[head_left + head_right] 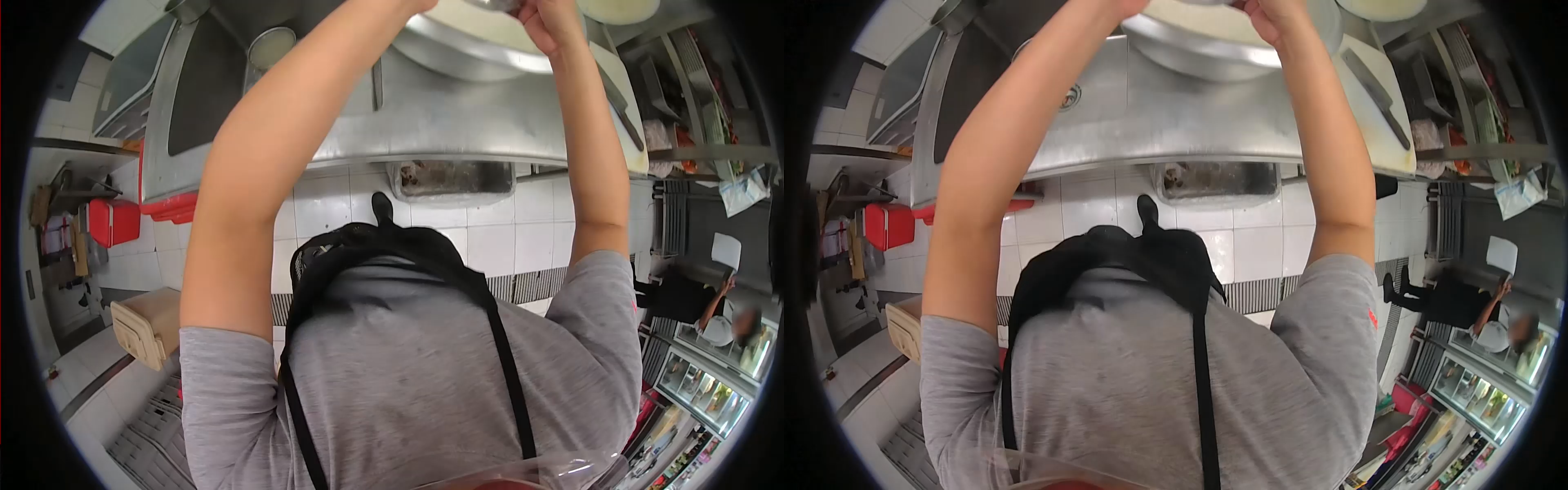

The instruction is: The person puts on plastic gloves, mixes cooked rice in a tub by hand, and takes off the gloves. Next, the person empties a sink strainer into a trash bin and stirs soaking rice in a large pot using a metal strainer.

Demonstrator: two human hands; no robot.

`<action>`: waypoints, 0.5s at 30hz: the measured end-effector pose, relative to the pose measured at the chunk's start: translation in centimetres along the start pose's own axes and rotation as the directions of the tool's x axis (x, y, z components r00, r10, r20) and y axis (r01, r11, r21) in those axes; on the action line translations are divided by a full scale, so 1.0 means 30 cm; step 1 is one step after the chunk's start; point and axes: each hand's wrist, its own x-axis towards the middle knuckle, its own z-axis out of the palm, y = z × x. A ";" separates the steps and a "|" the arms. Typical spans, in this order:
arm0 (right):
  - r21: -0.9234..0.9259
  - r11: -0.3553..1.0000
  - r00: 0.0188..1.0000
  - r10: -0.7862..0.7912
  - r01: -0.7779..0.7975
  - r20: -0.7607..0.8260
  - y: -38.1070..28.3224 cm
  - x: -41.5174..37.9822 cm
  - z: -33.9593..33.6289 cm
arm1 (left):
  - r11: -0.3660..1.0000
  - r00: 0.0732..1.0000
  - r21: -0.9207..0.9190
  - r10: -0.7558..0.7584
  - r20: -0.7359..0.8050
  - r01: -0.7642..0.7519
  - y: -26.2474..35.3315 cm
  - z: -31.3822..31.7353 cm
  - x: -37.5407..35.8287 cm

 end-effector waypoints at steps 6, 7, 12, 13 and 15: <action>-0.297 0.955 0.984 -0.037 -0.017 -0.176 0.051 0.222 -0.171 | 0.010 0.917 0.917 0.026 0.399 -0.399 -0.086 -0.205 0.209; -0.528 0.829 0.970 0.065 -0.184 -0.236 0.095 0.244 -0.235 | -0.030 0.900 0.918 -0.212 0.380 -0.395 -0.089 -0.174 0.144; -0.506 0.787 0.916 0.178 -0.352 -0.360 0.188 0.198 -0.273 | -0.123 0.770 0.765 0.004 0.637 -0.632 -0.199 -0.213 0.011; -0.511 0.792 0.925 0.173 -0.335 -0.339 0.182 0.169 -0.246 | -0.066 0.748 0.754 0.102 0.656 -0.653 -0.209 -0.224 -0.007; -0.555 0.737 0.914 0.220 -0.385 -0.342 0.146 0.098 -0.163 | -0.042 0.701 0.718 0.189 0.688 -0.694 -0.207 -0.238 -0.050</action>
